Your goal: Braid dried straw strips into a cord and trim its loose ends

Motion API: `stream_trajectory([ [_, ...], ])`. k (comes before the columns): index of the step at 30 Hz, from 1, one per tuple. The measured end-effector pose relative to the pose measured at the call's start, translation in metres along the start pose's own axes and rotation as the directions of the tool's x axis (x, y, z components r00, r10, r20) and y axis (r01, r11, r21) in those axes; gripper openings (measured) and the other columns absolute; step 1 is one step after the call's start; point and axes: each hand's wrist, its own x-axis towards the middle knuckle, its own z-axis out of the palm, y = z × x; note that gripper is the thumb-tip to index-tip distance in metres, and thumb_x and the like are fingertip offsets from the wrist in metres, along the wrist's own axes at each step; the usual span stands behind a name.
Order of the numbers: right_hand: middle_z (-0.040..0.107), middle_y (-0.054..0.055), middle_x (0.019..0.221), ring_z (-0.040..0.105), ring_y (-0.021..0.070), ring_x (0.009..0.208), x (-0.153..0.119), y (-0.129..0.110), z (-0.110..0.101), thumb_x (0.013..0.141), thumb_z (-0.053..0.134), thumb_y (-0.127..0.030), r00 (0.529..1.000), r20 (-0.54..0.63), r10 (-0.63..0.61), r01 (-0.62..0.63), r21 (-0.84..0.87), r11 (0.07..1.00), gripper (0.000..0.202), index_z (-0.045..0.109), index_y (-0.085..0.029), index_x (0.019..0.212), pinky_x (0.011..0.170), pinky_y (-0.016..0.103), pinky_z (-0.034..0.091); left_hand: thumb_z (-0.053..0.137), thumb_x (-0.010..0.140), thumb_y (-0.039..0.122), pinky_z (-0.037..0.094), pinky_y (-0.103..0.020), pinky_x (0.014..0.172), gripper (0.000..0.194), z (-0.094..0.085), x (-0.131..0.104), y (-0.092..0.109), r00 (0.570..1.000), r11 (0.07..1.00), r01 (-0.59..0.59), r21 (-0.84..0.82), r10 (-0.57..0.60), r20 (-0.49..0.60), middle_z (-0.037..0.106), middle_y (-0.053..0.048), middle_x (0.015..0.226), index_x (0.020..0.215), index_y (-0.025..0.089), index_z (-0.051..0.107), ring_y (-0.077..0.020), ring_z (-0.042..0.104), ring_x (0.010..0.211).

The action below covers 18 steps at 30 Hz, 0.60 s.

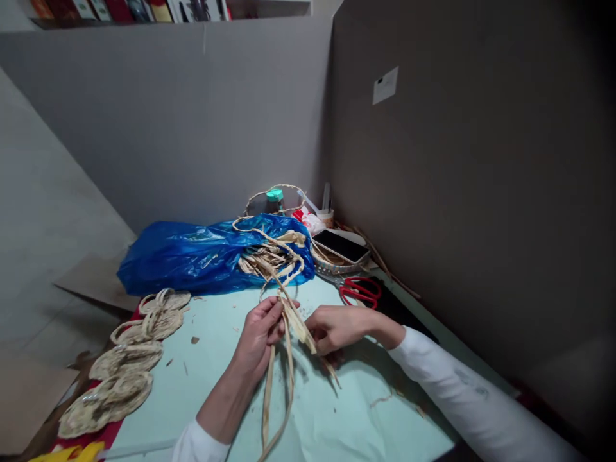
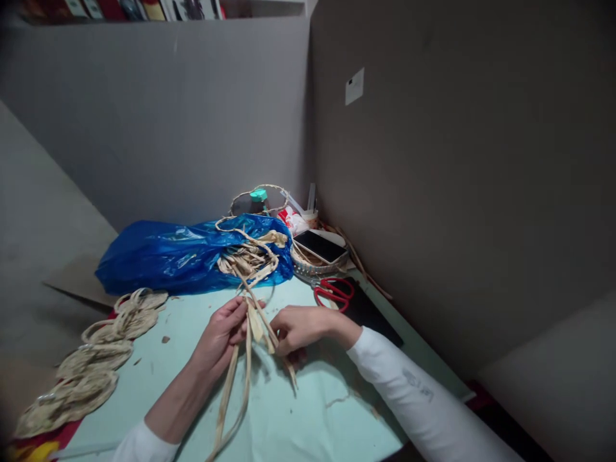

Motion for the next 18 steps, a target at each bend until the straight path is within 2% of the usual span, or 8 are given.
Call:
stream_trajectory([
  [2,0.062,-0.002,0.054,0.058,0.0123,0.046,0.005,-0.001,0.004,0.069,0.049,-0.014,0.999,0.038,0.026,-0.027,0.024,0.999,0.005,0.053,-0.016,0.066,0.047,0.021,0.046,0.077,0.073,0.035,0.014,-0.010,0.035,0.028,0.000,0.000,0.000,1.000,1.000,0.012,-0.001,-0.012,0.018,0.050,0.004,0.054,0.080,0.011,0.066,0.0010,0.024,0.040],
  [7,0.062,0.002,0.050,0.059,0.0143,0.045,0.013,0.003,0.007,0.068,0.045,-0.012,0.989,0.081,0.124,-0.129,0.061,0.990,0.015,0.054,-0.014,0.056,0.048,0.024,0.050,0.082,0.068,0.030,0.018,-0.009,0.033,0.029,0.001,0.000,0.003,1.000,0.997,0.010,-0.076,-0.011,-0.012,0.061,0.000,0.073,0.083,0.011,0.067,0.0022,0.026,0.042],
  [10,0.060,0.001,0.051,0.059,0.0138,0.047,0.011,0.003,0.007,0.067,0.048,-0.013,0.989,0.071,0.128,-0.129,0.016,0.991,0.014,0.056,-0.013,0.057,0.049,0.022,0.047,0.083,0.066,0.031,0.019,-0.008,0.032,0.033,0.000,0.001,0.004,0.999,0.997,0.023,-0.077,-0.026,-0.039,0.057,0.002,0.068,0.087,0.010,0.070,0.0017,0.029,0.042],
  [13,0.058,-0.002,0.056,0.052,0.0103,0.053,0.008,0.000,0.006,0.071,0.056,-0.017,0.991,-0.122,-0.049,0.034,-0.125,0.992,0.007,0.060,-0.013,0.067,0.052,0.020,0.040,0.084,0.065,0.032,0.017,-0.008,0.032,0.033,-0.001,0.002,0.003,0.996,0.998,-0.014,-0.054,0.009,-0.088,0.054,0.004,0.063,0.084,0.009,0.070,0.0030,0.027,0.040],
  [15,0.060,-0.001,0.067,0.050,0.0102,0.061,0.009,-0.001,0.008,0.078,0.058,-0.025,0.939,-0.265,-0.221,0.184,-0.155,0.971,0.013,0.063,-0.013,0.080,0.057,0.020,0.039,0.083,0.066,0.033,0.016,-0.009,0.033,0.032,-0.002,0.002,0.001,0.995,0.999,-0.038,-0.035,0.035,-0.094,0.053,0.005,0.060,0.083,0.009,0.070,0.0043,0.023,0.037],
  [18,0.062,0.003,0.088,0.053,0.0127,0.075,0.014,0.000,0.013,0.088,0.055,-0.035,0.877,-0.333,-0.348,0.398,0.095,0.913,0.028,0.061,-0.012,0.103,0.069,0.023,0.043,0.080,0.071,0.034,0.019,-0.010,0.035,0.029,-0.002,0.002,-0.004,0.998,0.998,-0.049,-0.028,0.048,-0.044,0.057,0.003,0.061,0.083,0.011,0.069,0.0045,0.023,0.036],
])
